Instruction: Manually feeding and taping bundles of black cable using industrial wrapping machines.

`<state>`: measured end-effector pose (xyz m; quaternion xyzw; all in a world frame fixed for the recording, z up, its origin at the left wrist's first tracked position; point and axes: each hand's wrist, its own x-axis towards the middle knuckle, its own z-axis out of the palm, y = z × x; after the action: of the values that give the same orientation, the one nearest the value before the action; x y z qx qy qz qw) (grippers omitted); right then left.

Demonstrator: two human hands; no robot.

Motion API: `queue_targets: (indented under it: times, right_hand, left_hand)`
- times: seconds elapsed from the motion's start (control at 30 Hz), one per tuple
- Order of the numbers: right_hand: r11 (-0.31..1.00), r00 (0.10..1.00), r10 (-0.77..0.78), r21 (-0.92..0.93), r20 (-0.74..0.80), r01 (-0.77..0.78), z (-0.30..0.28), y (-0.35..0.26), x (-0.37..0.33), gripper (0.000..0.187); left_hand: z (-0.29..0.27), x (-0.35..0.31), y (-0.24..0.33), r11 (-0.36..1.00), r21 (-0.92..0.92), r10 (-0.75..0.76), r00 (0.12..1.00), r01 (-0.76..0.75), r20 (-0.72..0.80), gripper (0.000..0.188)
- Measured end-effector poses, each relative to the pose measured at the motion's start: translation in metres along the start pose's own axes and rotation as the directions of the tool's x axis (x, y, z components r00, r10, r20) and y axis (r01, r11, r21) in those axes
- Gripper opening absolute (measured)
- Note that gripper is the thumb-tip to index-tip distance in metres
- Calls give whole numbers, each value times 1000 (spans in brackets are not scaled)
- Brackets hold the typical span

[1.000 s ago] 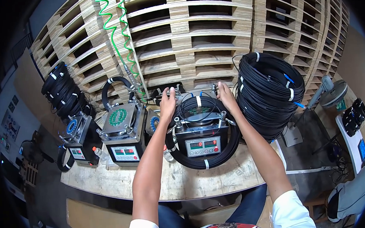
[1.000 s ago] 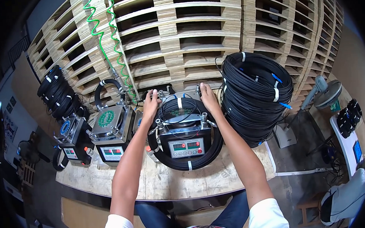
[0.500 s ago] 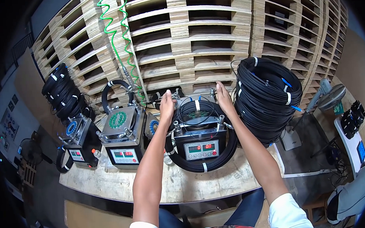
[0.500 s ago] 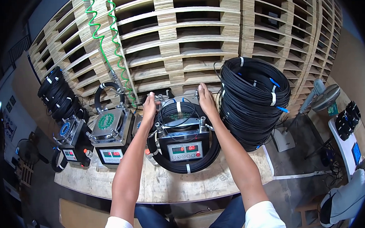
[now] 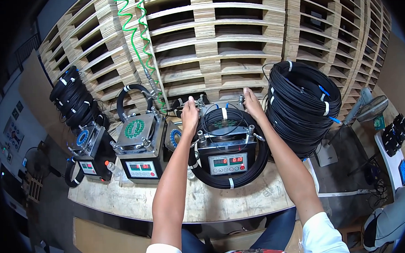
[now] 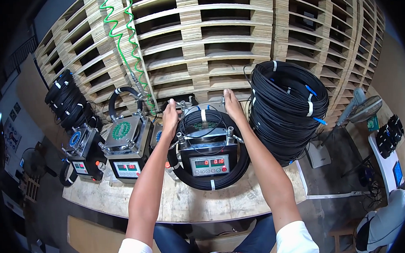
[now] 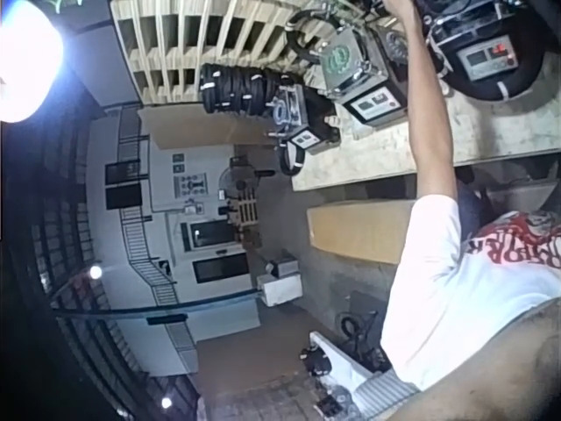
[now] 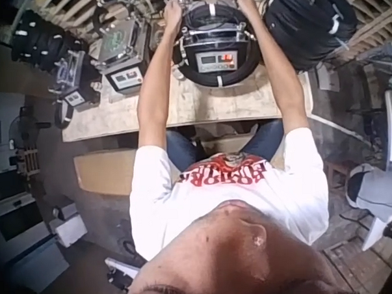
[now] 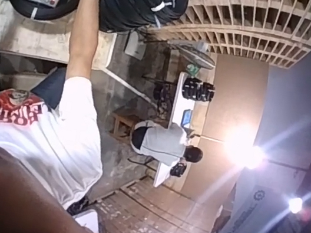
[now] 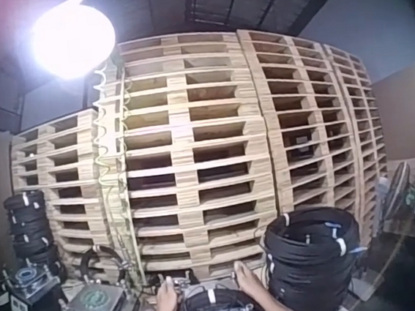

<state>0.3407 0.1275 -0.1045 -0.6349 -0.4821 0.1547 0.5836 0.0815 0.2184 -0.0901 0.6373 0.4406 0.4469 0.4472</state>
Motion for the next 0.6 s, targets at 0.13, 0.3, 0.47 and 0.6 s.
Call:
queue_targets:
  times: [0.13,0.3,0.47,0.6]
  right_hand:
    - [993,997,74,97,-13,-72,10,-21,-18,64]
    - [968,969,246,44,5,-246,-8,-44,-29,68]
    - [984,985,173,-29,-18,-173,-1,-35,-24,72]
    - [993,994,113,-32,5,-113,-8,-10,-12,77]
  left_hand:
    - [-9,-4,-11,981,-2,196,980,-196,-26,64]
    - [0,-7,-1,989,-112,107,992,-99,71,61]
    - [-8,-3,-3,999,-27,35,994,-32,103,73]
    - [3,-17,20,1000,11,-11,997,11,75,75]
